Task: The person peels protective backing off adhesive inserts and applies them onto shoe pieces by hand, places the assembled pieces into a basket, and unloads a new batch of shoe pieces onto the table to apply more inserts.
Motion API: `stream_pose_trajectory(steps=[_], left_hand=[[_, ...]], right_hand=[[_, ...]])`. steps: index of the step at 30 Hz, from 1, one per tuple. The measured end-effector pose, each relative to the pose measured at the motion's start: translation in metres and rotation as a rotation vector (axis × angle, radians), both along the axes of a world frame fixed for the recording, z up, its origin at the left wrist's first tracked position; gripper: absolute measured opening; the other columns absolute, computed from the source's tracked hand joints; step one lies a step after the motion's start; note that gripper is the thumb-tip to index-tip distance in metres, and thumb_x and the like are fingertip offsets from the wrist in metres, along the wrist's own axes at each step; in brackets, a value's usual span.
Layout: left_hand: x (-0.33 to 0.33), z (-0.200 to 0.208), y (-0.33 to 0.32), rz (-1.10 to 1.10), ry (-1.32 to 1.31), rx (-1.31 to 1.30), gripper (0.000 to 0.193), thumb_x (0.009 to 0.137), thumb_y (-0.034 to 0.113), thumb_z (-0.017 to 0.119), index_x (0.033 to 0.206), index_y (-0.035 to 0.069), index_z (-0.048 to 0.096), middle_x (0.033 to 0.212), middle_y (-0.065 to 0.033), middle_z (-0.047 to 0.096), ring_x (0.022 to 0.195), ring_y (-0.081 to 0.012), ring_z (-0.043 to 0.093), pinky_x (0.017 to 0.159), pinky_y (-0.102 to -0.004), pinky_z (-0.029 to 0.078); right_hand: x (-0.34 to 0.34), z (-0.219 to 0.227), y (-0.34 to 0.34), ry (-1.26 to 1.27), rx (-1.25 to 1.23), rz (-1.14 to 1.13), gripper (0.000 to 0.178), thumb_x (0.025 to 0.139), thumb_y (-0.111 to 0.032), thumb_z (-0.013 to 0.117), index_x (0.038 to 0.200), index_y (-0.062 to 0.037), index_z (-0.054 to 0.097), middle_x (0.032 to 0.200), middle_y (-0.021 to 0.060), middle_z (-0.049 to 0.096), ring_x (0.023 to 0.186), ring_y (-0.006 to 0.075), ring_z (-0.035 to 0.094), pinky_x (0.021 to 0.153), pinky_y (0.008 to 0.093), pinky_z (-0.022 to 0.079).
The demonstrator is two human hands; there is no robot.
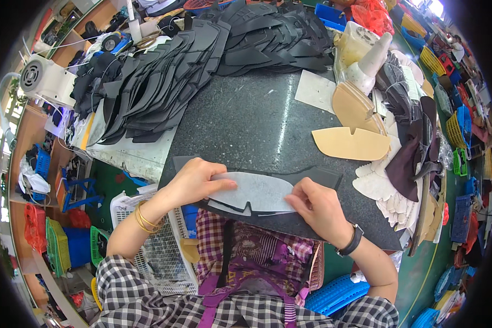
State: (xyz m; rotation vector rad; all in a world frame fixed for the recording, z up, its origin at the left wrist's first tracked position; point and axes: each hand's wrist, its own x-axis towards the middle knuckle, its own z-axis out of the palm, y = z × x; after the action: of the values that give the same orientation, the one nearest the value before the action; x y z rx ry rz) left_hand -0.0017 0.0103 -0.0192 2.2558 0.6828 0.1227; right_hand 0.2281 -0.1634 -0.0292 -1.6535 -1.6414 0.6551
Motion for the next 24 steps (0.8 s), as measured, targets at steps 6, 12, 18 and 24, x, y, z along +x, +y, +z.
stream_pose_trajectory(steps=[6, 12, 18, 24], left_hand=[[-0.001, -0.007, 0.003, -0.076, 0.064, 0.099, 0.042, 0.083, 0.04, 0.064, 0.068, 0.001, 0.061, 0.052, -0.0152, 0.054, 0.048, -0.0289, 0.057, 0.048, -0.0369, 0.041], [0.016, 0.03, 0.007, -0.147, 0.508, 0.331, 0.041, 0.078, 0.044, 0.068, 0.076, 0.003, 0.06, 0.069, -0.0116, 0.063, 0.063, -0.03, 0.061, 0.057, -0.0395, 0.047], [0.046, 0.008, -0.014, -0.238, 0.083, 0.45, 0.057, 0.064, 0.034, 0.078, 0.105, 0.003, 0.055, 0.097, -0.0095, 0.056, 0.093, -0.0266, 0.054, 0.076, -0.0367, 0.045], [0.037, 0.001, -0.018, -0.228, 0.071, 0.366, 0.048, 0.068, 0.034, 0.076, 0.096, 0.001, 0.056, 0.094, -0.0106, 0.055, 0.093, -0.0279, 0.054, 0.078, -0.0387, 0.046]], right_hand=[[0.005, -0.004, 0.015, -0.089, 0.112, 0.132, 0.024, 0.078, -0.008, 0.068, 0.101, -0.0064, 0.059, 0.072, 0.0091, 0.059, 0.061, 0.0206, 0.06, 0.052, 0.0303, 0.045], [-0.001, 0.018, 0.022, -0.545, 0.057, 0.323, 0.045, 0.073, -0.01, 0.065, 0.117, -0.0149, 0.056, 0.064, 0.0072, 0.053, 0.057, 0.0224, 0.058, 0.048, 0.0339, 0.044], [-0.009, 0.024, 0.033, -0.526, -0.069, 0.321, 0.03, 0.076, -0.017, 0.065, 0.105, -0.0116, 0.056, 0.058, 0.0041, 0.052, 0.052, 0.025, 0.057, 0.046, 0.037, 0.044], [-0.01, 0.025, 0.055, -0.482, 0.165, 0.279, 0.04, 0.072, -0.024, 0.073, 0.102, -0.0053, 0.056, 0.083, 0.0096, 0.052, 0.079, 0.0258, 0.053, 0.066, 0.0368, 0.044]])
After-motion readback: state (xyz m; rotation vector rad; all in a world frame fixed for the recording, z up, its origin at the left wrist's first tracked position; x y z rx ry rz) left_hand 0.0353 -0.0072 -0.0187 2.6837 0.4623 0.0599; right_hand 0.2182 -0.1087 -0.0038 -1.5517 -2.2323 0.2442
